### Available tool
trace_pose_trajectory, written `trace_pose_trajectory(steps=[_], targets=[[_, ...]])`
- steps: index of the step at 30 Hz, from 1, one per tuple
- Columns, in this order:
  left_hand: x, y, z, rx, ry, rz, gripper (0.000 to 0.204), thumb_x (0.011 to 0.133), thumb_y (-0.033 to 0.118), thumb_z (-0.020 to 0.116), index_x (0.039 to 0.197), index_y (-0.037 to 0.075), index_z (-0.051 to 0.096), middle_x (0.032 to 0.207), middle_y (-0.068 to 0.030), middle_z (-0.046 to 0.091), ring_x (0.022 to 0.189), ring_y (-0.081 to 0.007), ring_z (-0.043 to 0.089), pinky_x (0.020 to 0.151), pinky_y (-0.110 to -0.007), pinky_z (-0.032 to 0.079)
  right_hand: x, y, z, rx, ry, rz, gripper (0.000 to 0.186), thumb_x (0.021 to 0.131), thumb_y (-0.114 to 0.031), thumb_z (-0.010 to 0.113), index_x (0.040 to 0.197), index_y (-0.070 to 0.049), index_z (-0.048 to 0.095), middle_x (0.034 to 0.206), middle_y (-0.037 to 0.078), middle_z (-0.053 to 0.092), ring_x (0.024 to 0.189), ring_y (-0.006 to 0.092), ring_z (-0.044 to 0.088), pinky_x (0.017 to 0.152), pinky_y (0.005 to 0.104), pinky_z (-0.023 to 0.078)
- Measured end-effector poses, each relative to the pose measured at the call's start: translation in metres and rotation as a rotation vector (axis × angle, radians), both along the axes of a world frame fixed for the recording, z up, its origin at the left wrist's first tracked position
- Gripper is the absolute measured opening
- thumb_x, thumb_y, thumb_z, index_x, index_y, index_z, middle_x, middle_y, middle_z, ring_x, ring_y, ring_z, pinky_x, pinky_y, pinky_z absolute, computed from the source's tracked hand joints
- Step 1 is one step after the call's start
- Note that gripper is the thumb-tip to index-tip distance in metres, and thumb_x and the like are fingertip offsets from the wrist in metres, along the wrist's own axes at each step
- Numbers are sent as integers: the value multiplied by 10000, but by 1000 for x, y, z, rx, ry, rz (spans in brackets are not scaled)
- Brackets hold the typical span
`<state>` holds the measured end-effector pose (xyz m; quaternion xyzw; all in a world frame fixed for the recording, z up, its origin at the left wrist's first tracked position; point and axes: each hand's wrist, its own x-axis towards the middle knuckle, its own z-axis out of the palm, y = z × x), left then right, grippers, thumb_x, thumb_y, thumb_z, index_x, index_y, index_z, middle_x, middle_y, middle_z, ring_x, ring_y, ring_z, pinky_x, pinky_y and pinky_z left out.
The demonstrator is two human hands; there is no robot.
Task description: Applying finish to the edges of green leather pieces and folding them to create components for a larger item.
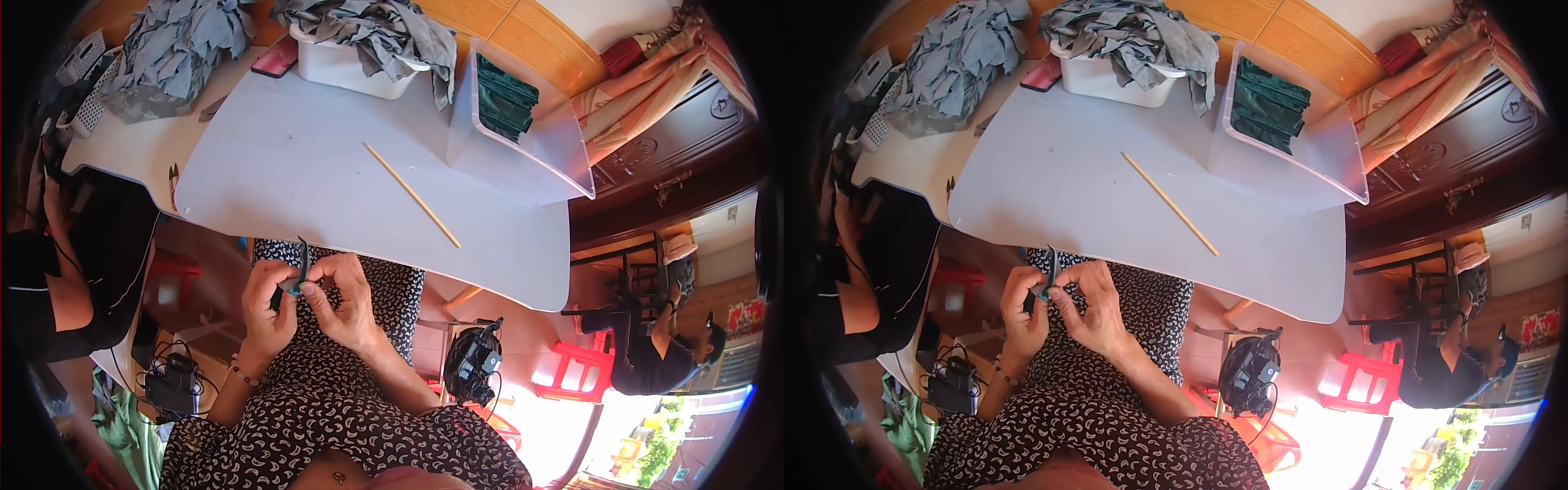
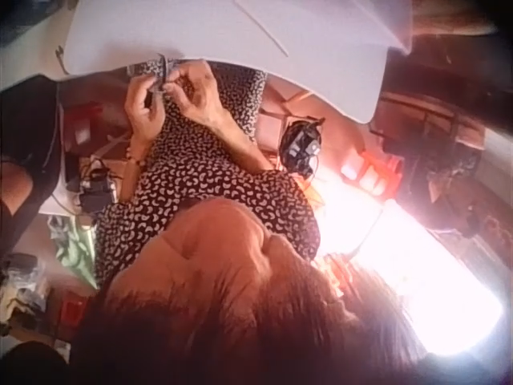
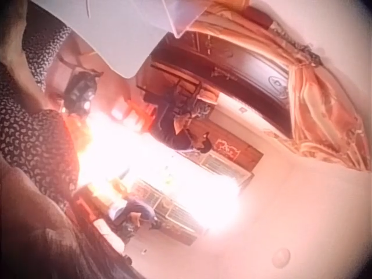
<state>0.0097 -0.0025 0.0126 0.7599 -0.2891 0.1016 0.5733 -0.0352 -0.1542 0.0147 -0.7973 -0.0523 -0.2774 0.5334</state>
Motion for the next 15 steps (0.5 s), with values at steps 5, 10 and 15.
trace_pose_trajectory(steps=[5, 10, 15], targets=[[2, -5, 1, 37, -20, -21, 183, 950, 105, 670, 1083, -14, 628, 1015, -151, 624, 856, -274, 629, 752, -348, 510, -2, -4, -1, 37, 32, -10, 120, 893, -21, 724, 970, -16, 633, 923, 78, 618, 856, 230, 554, 725, 326, 492], [2, -6, 3, 40, -18, -59, 201, 920, 106, 692, 1063, -22, 632, 1001, -154, 635, 853, -277, 632, 759, -353, 513, -1, -12, 5, -91, -31, -13, 112, 885, -13, 707, 952, -21, 617, 930, 93, 619, 853, 276, 553, 784, 379, 472], [-1, 1, 11, 75, 2, -7, 177, 871, 41, 671, 1032, -18, 630, 991, -155, 637, 858, -274, 642, 758, -343, 517, 2, -13, 3, -216, -179, 116, 100, 891, -52, 694, 937, -31, 608, 934, 109, 625, 856, 310, 545, 804, 412, 455]])
